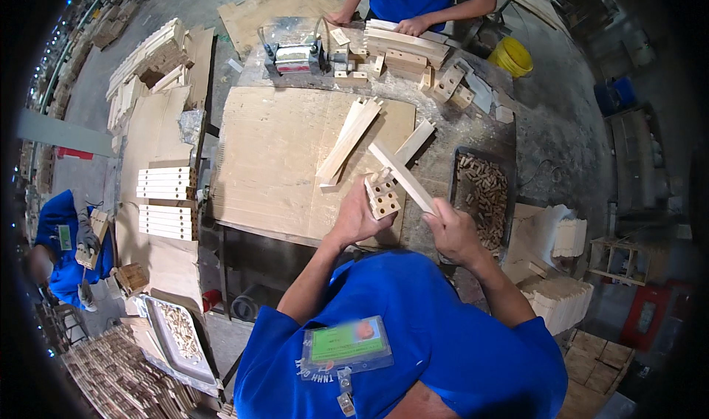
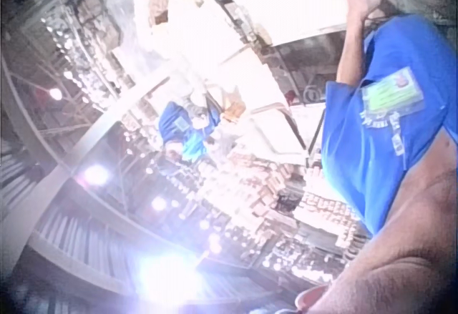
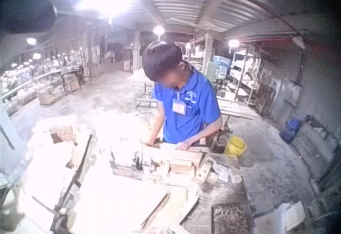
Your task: The person repeatedly picks up small wooden blocks with holes and inserts wooden dowels into them using a wooden mallet. They place the assembled pieces on the workbench and continue the process with additional blocks and dowels.
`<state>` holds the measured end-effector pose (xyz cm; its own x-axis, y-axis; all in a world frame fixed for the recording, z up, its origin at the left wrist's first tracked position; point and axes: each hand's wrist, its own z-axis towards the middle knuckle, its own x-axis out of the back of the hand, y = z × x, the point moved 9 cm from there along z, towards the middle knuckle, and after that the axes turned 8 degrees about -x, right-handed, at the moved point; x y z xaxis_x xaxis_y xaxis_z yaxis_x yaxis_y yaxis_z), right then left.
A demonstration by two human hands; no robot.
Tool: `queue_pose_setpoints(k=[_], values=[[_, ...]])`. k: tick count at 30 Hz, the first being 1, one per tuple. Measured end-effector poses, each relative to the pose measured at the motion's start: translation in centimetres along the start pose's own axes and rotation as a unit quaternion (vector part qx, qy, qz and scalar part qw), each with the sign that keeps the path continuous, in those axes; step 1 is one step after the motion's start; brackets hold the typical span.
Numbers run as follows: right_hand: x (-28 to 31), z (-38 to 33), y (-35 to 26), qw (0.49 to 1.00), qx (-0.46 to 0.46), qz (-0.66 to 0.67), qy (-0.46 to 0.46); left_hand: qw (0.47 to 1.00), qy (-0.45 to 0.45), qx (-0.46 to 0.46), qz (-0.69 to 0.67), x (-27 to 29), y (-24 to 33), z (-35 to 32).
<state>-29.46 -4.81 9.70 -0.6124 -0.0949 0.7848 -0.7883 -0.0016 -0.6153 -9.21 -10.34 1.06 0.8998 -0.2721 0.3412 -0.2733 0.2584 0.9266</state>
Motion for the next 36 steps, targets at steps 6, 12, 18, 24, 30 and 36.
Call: queue_pose_setpoints(k=[6,12,18,24,30,36], values=[[6.5,-1.3,-3.3,0.931,0.049,0.319,0.169,0.999,-0.007,0.004,0.037,-0.1,-0.4,-0.5],[0.0,1.8,-2.7,0.997,0.03,0.066,-0.009,1.0,-0.012,0.007,0.015,-0.3,-0.7,-0.2],[-4.3,6.5,-0.5,0.931,-0.01,0.363,-0.03,0.999,-0.047,0.007,-0.001,-1.3,-0.3,0.1],[-9.8,8.0,-0.6,0.824,-0.082,0.552,-0.099,0.99,0.064,-0.098,0.074,-0.2,2.0,-0.5],[-11.2,8.4,-1.4,0.793,-0.096,0.601,0.005,0.969,0.233,-0.002,-0.088,-0.3,-2.1,-3.2],[-10.7,11.5,1.4,0.808,-0.176,0.562,0.018,0.951,0.276,0.016,-0.142,0.9,-4.2,-4.7]])
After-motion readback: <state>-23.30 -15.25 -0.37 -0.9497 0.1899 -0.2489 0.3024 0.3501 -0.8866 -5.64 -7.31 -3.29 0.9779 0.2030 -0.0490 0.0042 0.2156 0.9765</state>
